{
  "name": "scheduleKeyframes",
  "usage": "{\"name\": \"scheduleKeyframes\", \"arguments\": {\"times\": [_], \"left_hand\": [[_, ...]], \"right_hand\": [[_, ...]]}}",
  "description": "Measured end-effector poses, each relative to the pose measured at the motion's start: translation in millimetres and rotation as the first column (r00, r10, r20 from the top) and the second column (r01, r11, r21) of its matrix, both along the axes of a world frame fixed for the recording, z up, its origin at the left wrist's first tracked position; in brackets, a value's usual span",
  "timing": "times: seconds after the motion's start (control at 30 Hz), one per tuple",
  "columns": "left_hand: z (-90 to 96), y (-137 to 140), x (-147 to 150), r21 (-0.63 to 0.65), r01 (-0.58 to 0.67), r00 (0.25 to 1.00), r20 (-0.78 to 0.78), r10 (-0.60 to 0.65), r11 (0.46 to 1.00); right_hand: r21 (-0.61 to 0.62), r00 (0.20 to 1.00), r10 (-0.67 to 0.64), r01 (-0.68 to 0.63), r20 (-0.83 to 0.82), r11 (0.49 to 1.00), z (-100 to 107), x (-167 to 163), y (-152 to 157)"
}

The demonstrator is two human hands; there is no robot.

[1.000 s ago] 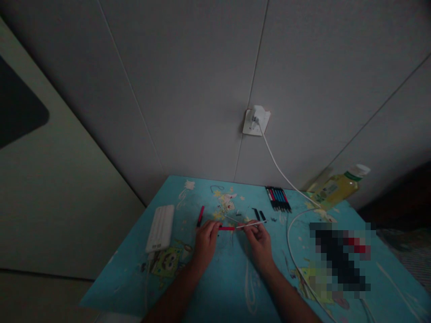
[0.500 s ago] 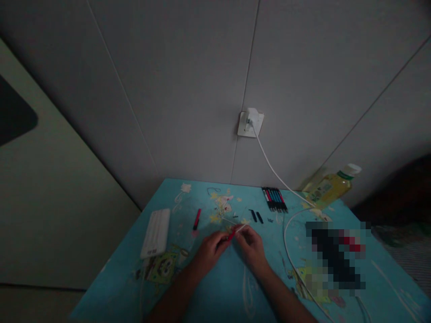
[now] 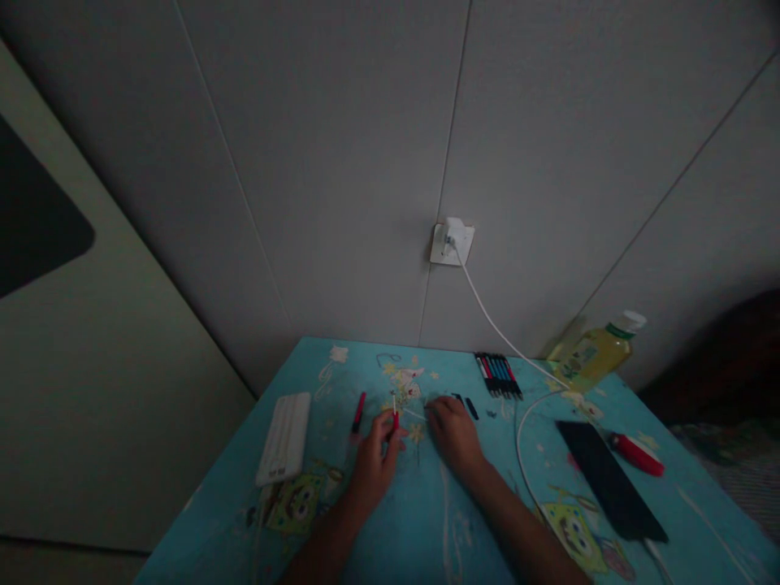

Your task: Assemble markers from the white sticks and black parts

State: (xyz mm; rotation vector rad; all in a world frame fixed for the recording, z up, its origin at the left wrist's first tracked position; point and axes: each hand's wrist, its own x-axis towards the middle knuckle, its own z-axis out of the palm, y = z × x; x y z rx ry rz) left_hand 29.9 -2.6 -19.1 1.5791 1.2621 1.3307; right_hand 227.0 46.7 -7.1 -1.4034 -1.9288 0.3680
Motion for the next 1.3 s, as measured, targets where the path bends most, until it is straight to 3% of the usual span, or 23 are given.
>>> {"name": "scheduleKeyframes", "arguments": {"times": [0.1,0.37,0.43,0.57,0.7,0.87,1.03,1.3], "left_hand": [[-0.1,-0.5,-0.9,0.045,-0.018,0.999,-0.043,0.02,0.999],[4.3,-2.1,-1.5,0.126,-0.099,0.981,-0.152,0.118,0.987],[5.7,-3.9,-3.0,0.136,-0.098,0.972,-0.198,0.124,0.986],[5.6,-6.1,-8.3,0.121,-0.013,0.942,-0.331,0.052,0.993],[4.9,-4.9,-10.0,0.132,0.116,0.899,-0.435,-0.048,0.984],[9.0,-3.2,-7.2,0.133,0.15,0.8,-0.598,-0.041,0.98],[11.5,-5.0,-7.2,0.113,0.139,0.755,-0.655,-0.031,0.984],[11.9,-4.6,-6.1,0.117,0.13,0.71,-0.704,-0.01,0.985]], "right_hand": [[0.011,0.991,-0.055,0.054,0.124,0.998,-1.7,-1.7,7.4],[0.006,0.984,-0.104,0.105,0.146,0.994,-0.8,-0.2,7.3],[-0.052,0.995,-0.078,0.081,0.061,0.995,0.5,3.2,-2.6],[-0.187,0.945,-0.02,-0.043,-0.326,0.981,4.0,4.2,-30.3],[-0.147,0.883,0.04,-0.122,-0.468,0.982,8.8,-2.8,-44.0],[-0.029,0.868,0.157,-0.193,-0.47,0.981,13.5,-10.2,-40.5],[0.003,0.871,0.225,-0.249,-0.437,0.968,13.4,-11.3,-43.9],[-0.047,0.913,0.142,-0.173,-0.383,0.984,10.3,-11.0,-48.1]]}}
